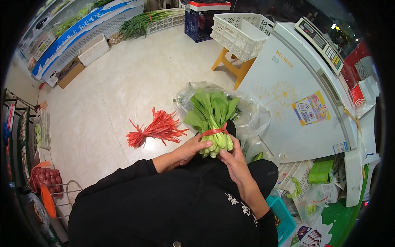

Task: The person gathers leafy green vegetables, ties them into a bundle with a red rubber band, places the bundle on a freezer, and then puts another bundle into a plastic bag.

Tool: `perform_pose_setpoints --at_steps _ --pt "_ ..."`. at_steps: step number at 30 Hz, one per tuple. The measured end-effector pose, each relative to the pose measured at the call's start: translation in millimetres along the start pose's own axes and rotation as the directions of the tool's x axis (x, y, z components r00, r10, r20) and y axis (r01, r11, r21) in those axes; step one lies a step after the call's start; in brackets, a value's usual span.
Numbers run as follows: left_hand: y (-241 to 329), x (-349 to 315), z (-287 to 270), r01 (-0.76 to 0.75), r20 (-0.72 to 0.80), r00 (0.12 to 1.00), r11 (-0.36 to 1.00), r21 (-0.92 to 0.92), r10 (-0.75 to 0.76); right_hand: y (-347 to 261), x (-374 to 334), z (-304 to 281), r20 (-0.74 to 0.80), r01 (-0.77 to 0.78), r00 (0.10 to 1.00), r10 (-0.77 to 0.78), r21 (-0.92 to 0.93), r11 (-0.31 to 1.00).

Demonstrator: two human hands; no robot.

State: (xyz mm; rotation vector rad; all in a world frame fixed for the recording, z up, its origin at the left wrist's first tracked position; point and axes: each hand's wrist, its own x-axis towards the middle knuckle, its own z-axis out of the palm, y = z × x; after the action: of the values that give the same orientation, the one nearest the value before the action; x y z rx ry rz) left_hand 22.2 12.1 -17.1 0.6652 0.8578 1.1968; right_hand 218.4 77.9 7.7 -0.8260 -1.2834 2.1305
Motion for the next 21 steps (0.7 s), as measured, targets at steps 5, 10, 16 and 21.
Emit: perform_pose_setpoints --at_steps 5,10,16,21 --pt "-16.4 -26.4 -12.4 0.115 -0.149 0.988 0.829 0.547 -0.039 23.7 2.8 -16.9 0.044 -0.153 0.988 0.149 0.092 0.984" --pt "23.0 -49.8 -23.0 0.155 -0.161 0.987 0.349 0.924 -0.012 41.7 5.2 -32.1 -0.042 -0.111 0.994 0.106 -0.144 0.983" --pt "23.4 -21.5 -8.4 -0.280 0.007 0.838 0.417 0.865 0.546 19.8 4.9 -18.5 -0.026 0.220 0.939 -0.342 -0.718 0.660" --pt "13.7 -8.0 -11.1 -0.336 0.115 0.794 0.274 0.901 0.596 1.9 2.7 1.0 -0.085 0.155 0.931 -0.354 -0.787 0.597"
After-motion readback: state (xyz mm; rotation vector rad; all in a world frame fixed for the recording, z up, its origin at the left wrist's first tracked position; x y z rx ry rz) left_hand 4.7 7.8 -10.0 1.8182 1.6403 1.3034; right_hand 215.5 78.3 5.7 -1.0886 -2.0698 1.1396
